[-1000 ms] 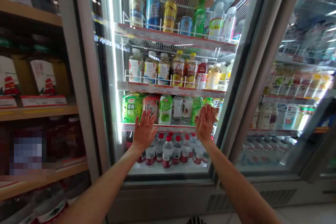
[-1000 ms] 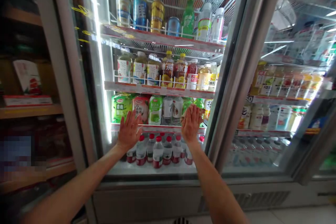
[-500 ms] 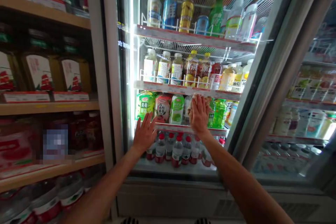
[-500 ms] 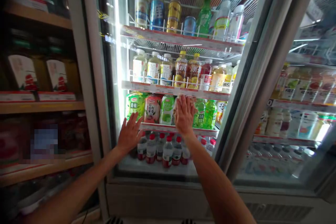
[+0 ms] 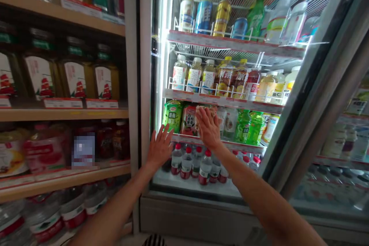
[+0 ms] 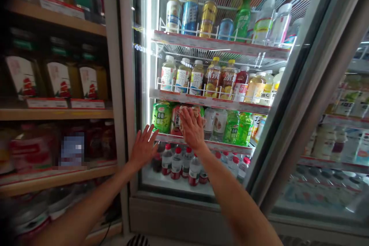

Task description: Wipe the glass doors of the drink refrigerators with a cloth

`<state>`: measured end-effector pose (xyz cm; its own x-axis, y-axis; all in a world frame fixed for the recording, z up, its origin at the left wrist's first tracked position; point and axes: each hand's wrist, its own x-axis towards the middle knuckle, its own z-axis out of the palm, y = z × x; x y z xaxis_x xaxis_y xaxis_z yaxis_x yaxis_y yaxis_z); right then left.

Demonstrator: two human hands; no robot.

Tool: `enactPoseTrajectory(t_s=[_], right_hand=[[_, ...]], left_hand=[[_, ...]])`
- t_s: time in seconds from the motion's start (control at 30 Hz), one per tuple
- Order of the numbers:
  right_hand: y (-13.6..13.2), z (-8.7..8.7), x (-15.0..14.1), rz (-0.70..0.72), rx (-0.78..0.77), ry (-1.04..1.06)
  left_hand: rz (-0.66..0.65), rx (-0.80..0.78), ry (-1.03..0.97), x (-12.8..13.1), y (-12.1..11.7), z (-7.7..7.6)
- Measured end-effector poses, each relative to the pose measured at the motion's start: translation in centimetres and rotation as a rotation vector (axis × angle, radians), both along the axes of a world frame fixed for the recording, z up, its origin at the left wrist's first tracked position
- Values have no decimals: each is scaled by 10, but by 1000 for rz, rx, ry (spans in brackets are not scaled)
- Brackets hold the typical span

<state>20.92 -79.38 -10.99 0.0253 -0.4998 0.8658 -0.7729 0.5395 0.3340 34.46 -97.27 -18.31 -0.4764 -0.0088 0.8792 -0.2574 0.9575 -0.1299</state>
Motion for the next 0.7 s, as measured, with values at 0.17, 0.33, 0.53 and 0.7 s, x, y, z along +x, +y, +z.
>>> enactPoseTrajectory(t_s=[0.17, 0.33, 0.53, 0.7], right_hand=[[-20, -62, 14, 131, 290, 136], [-39, -38, 20, 197, 276, 144], [-100, 26, 41, 210, 27, 15], [-106, -65, 53, 357, 369, 105]], left_hand=[[28, -6, -37, 11, -6, -7], [71, 34, -55, 29, -25, -4], [108, 82, -10, 38, -38, -3], [139, 96, 17, 50, -43, -13]])
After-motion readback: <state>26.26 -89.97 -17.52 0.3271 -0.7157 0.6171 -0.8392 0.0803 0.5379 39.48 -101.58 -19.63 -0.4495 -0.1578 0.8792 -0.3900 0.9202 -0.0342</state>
